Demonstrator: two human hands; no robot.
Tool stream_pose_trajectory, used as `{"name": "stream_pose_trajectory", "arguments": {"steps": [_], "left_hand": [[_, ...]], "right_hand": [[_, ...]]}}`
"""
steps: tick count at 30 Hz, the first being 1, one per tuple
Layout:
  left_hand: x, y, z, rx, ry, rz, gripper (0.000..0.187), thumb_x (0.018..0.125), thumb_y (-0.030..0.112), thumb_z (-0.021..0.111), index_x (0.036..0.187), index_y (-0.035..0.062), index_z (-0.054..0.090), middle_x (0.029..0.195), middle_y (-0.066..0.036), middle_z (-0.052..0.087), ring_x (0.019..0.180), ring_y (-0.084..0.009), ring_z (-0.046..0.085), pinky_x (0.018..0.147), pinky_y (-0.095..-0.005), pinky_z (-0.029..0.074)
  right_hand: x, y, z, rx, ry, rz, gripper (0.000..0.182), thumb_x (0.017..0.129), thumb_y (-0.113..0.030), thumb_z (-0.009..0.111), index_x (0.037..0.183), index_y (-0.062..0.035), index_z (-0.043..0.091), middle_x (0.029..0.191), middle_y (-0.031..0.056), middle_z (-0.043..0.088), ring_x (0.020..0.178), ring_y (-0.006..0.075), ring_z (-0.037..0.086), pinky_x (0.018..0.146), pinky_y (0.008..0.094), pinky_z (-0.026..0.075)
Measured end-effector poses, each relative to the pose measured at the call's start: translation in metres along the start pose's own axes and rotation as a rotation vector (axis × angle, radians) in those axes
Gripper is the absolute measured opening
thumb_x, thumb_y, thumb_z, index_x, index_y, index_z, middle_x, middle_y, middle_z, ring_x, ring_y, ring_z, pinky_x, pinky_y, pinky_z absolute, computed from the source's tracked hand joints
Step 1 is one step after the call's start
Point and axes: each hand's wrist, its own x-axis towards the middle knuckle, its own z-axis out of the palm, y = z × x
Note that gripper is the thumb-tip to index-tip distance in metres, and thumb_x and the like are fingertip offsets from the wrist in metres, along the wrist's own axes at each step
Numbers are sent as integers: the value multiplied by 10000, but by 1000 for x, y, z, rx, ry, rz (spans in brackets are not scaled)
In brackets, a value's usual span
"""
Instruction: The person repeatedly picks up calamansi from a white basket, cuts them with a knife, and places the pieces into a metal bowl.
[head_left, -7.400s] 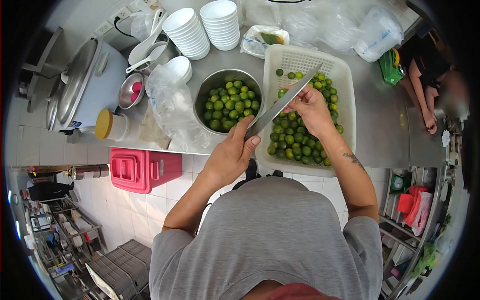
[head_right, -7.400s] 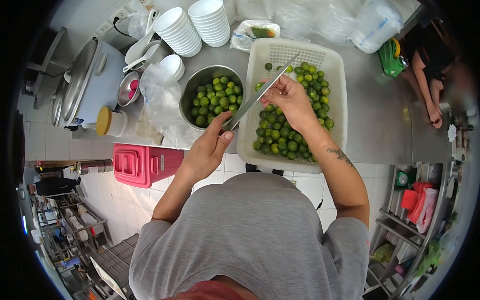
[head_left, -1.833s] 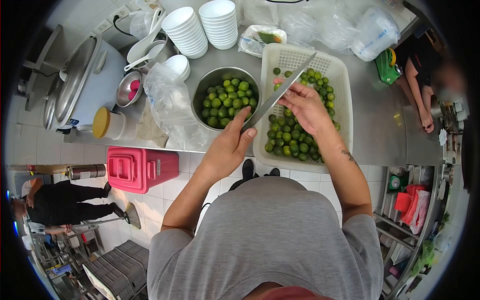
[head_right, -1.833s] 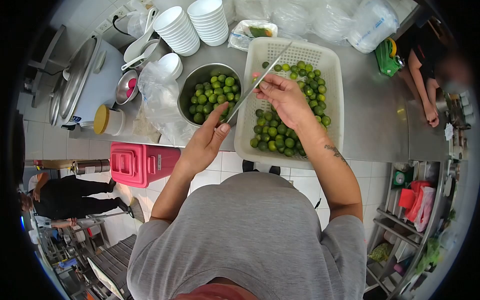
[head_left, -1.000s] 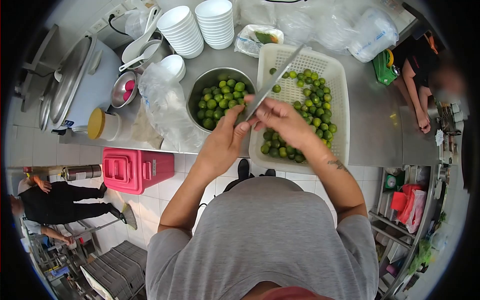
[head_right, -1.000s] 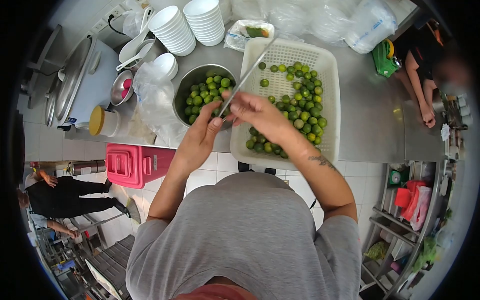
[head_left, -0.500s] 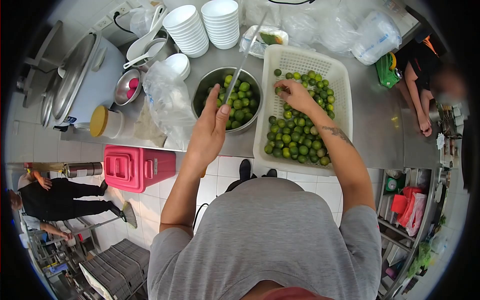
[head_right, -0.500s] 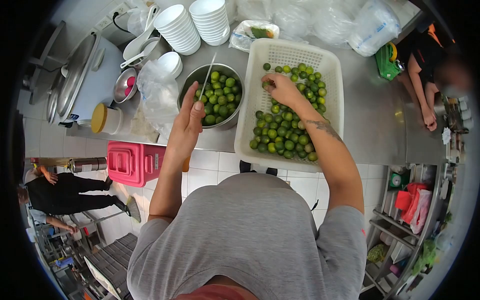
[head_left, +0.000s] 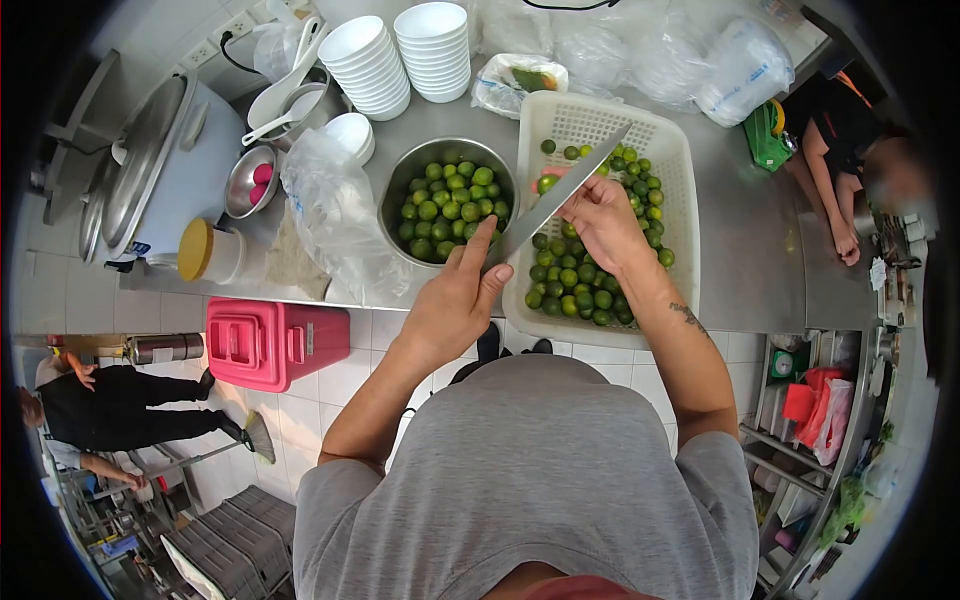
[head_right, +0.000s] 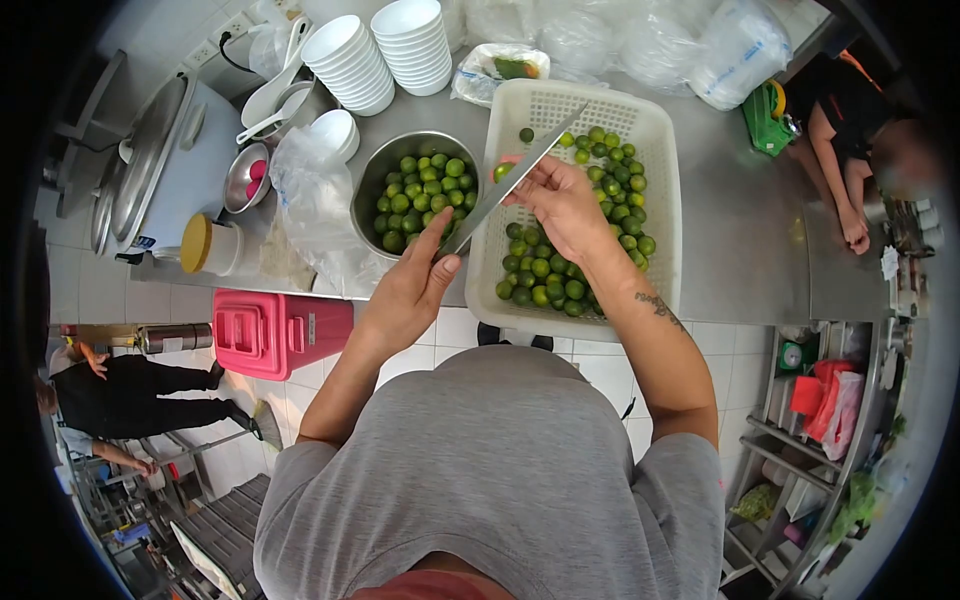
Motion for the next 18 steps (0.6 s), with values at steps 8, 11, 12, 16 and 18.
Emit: {"name": "stream_pose_trajectory", "arguments": {"steps": [8,11,12,16,18], "left_hand": [[2,16,-2,56,-19,-95,544,1030,376,391,1493,112,284,1340,-259,477,1142,-428,550,937,-442,457],[7,9,0,72,45,4,558,1020,378,383,1492,104,266,1106,-279,543,897,-465,607,778,-507,499],[7,9,-1,49,48,7,547,1019,371,390,1482,101,278,1128,-279,542,916,-464,606,787,-505,498],[8,6,-5,-68,62,5,477,1019,341,416,1413,82,344,1223,-276,527,998,-458,599,826,-489,492],[11,4,-5,-111,62,-19,438,1028,327,413,1377,67,370,1193,-252,555,1022,-401,603,860,-448,481]], "right_hand": [[-10,4,23,-152,-47,20,279,882,16,595,1158,38,626,941,93,664,846,155,625,805,295,513],[-12,7,34,-105,-90,63,273,882,4,607,1152,40,626,930,90,663,835,153,623,798,292,509],[-11,7,35,-109,-99,68,272,883,-1,609,1151,40,626,931,89,662,835,153,623,797,292,509],[-11,13,40,-109,-155,121,269,889,-23,618,1150,40,623,942,89,661,847,154,623,792,293,511],[-10,16,44,-86,-184,142,264,895,-37,618,1148,39,621,957,90,660,860,152,622,787,292,513]]}}
